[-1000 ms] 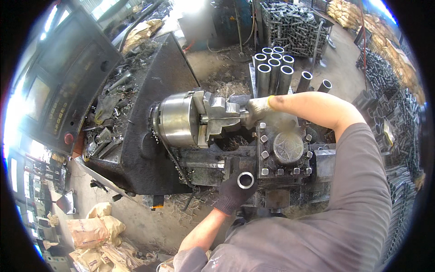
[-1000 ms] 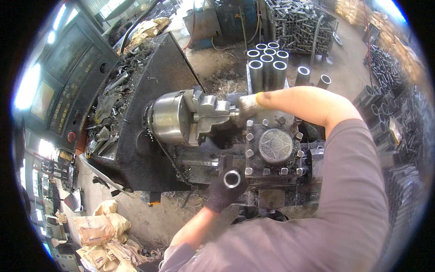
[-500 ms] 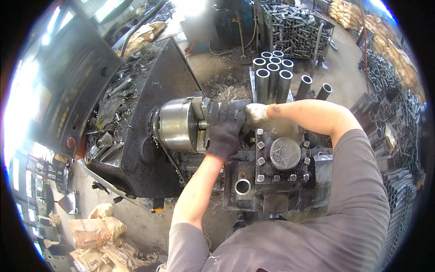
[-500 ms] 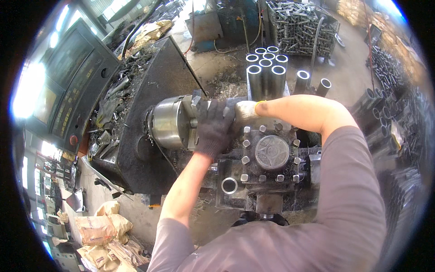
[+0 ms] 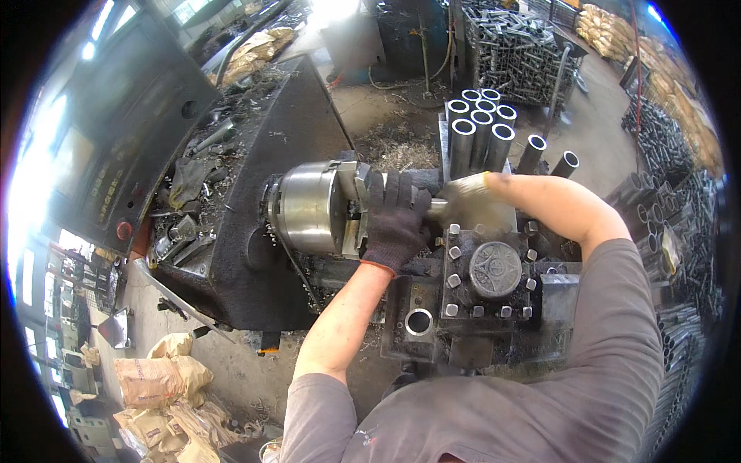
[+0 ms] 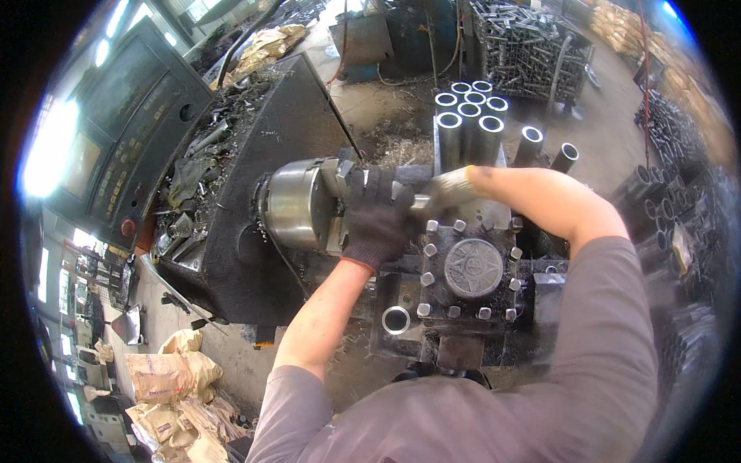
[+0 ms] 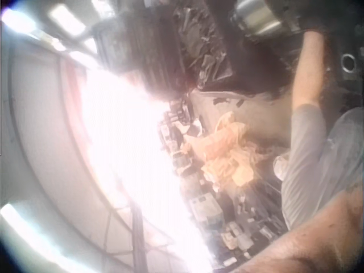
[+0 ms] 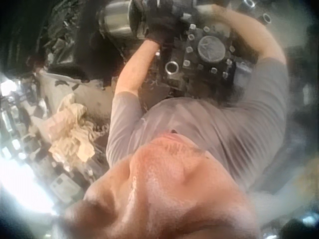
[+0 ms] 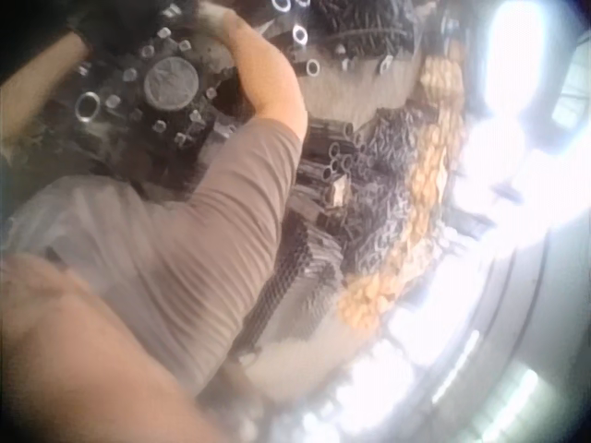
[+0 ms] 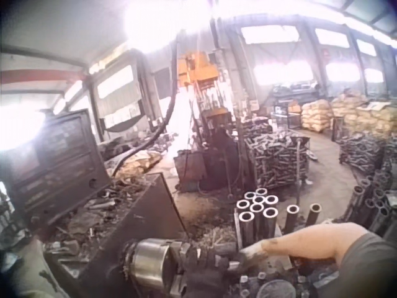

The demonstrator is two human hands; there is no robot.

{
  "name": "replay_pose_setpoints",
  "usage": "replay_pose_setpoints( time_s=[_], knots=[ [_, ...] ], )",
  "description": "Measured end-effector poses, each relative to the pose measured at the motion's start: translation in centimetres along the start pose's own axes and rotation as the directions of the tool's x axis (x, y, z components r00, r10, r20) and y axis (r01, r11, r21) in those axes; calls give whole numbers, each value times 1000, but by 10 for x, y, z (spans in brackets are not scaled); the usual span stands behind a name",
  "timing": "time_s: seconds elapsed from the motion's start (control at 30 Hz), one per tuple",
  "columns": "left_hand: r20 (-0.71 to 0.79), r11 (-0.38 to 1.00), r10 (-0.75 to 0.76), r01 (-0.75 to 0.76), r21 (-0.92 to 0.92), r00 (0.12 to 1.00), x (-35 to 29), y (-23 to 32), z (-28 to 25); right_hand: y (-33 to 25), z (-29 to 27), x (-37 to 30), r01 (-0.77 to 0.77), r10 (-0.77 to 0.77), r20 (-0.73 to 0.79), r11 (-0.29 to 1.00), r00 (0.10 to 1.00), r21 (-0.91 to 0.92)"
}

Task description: The person repeatedly picks up hollow metal tubes, inserts them into a lathe chuck, and removes them after brief machine operation. The person handles the tubes one at a time and places them aside after each cycle.

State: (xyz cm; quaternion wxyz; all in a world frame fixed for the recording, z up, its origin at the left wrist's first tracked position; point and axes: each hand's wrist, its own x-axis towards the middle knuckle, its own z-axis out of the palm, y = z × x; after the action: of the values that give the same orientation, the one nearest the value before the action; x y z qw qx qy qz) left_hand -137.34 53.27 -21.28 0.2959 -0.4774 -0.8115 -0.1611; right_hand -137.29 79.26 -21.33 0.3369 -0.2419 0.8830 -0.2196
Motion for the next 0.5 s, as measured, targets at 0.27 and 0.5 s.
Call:
replay_pose_setpoints(
  time_s=[0.27,0.5],
  knots=[
    [42,993,-18,13,116,999,-3,3,3,16,24,-41,-179,214,-240,971,947,158],
    [101,984,-26,8,175,995,1,8,14,28,30,-23,-202,283,-216,922,935,331]
  ],
)
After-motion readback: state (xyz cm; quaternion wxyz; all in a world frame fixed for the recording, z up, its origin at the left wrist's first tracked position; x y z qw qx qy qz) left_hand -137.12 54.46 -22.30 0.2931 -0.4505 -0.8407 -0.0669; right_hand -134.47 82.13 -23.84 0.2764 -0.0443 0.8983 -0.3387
